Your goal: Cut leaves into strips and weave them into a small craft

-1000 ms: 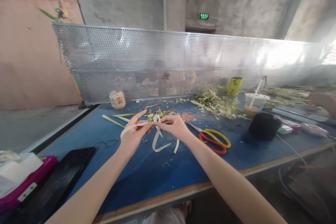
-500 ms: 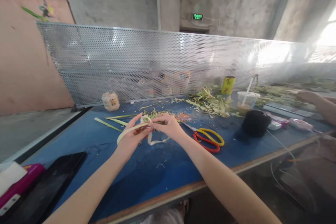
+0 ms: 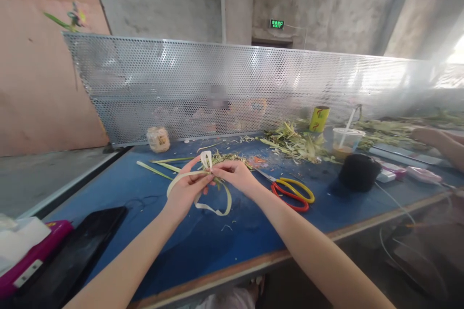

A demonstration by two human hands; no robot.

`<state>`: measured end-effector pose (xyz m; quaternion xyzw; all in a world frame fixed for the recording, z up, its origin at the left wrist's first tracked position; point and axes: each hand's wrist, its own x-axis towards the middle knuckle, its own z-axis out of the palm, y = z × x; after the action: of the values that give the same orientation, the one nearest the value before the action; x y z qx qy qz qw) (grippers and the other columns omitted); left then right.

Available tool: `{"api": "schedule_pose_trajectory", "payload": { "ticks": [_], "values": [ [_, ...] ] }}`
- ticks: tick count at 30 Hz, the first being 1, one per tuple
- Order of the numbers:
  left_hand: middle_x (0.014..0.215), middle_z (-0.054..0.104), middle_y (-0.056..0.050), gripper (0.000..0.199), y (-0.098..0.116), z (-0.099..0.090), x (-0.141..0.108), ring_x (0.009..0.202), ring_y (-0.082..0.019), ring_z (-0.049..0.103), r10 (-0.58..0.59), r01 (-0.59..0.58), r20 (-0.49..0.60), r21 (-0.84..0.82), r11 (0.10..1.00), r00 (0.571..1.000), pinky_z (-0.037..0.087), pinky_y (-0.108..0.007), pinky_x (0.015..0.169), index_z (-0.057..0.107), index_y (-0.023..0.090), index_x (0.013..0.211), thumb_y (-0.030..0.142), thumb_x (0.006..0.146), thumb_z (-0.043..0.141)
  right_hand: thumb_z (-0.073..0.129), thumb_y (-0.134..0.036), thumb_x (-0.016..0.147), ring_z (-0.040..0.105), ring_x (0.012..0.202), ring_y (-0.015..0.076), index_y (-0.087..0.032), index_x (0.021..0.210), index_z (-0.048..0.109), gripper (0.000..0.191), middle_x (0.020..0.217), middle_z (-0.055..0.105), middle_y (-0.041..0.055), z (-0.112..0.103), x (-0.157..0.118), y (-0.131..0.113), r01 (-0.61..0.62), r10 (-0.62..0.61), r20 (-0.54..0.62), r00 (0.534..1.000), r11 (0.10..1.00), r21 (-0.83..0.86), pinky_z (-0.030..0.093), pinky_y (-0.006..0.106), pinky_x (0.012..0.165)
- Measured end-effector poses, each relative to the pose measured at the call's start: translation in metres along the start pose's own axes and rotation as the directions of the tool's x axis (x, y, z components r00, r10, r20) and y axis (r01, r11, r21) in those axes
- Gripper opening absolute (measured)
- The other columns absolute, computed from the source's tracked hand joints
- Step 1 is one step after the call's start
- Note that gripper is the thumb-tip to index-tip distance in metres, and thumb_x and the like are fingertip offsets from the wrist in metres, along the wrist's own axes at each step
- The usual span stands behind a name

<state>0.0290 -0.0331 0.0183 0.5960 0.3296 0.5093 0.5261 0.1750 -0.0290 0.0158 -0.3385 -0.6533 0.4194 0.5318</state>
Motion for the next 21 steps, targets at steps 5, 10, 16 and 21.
{"api": "schedule_pose_trajectory", "payload": {
  "ticks": [5, 10, 16, 21],
  "values": [
    [0.059, 0.062, 0.001, 0.088, 0.0064, 0.0064, -0.0039, 0.043, -0.009, 0.05, -0.044, 0.043, 0.025, 0.011, 0.999, 0.999, 0.037, -0.019, 0.04, 0.024, 0.012, 0.13, 0.027, 0.057, 0.07, 0.067, -0.032, 0.059, 0.053, 0.052, 0.0079, -0.015, 0.064, 0.06, 0.019, 0.057, 0.058, -0.0032, 0.0018, 0.0007, 0.0007, -0.078, 0.087, -0.035, 0.996, 0.976, 0.205, 0.041, 0.023, 0.059],
    [0.062, 0.063, 0.0, 0.084, 0.0075, 0.0067, -0.0056, 0.045, -0.011, 0.054, -0.015, 0.015, -0.01, 0.059, 0.998, 1.0, 0.037, -0.019, 0.038, 0.026, 0.016, 0.129, 0.032, 0.059, 0.069, 0.071, -0.027, 0.054, 0.05, 0.052, 0.0056, -0.014, 0.059, 0.06, 0.018, 0.055, 0.057, -0.0039, 0.003, 0.0014, 0.0013, -0.108, 0.125, -0.054, 0.991, 0.965, 0.241, 0.037, 0.02, 0.056],
    [0.063, 0.06, 0.0, 0.061, 0.0077, 0.0051, -0.0009, 0.039, -0.007, 0.047, 0.002, -0.009, 0.055, 0.14, 0.99, 0.998, 0.039, -0.021, 0.038, 0.044, 0.011, 0.116, 0.032, 0.064, 0.065, 0.072, -0.029, 0.052, 0.05, 0.052, 0.0066, -0.014, 0.058, 0.057, 0.022, 0.056, 0.058, -0.0025, 0.003, 0.0014, 0.0039, -0.117, 0.158, -0.096, 0.983, 0.933, 0.34, 0.034, 0.02, 0.053],
    [0.068, 0.062, -0.002, 0.064, 0.0065, 0.0056, -0.0021, 0.048, -0.011, 0.055, 0.022, -0.025, 0.035, 0.105, 0.994, 0.999, 0.043, -0.022, 0.039, 0.04, 0.012, 0.119, 0.03, 0.063, 0.065, 0.064, -0.032, 0.063, 0.05, 0.056, 0.0078, -0.014, 0.063, 0.056, 0.019, 0.062, 0.056, -0.0012, -0.0029, 0.0017, 0.0003, -0.015, 0.02, -0.089, 0.996, 0.999, 0.047, 0.038, 0.023, 0.058]
  ]
}}
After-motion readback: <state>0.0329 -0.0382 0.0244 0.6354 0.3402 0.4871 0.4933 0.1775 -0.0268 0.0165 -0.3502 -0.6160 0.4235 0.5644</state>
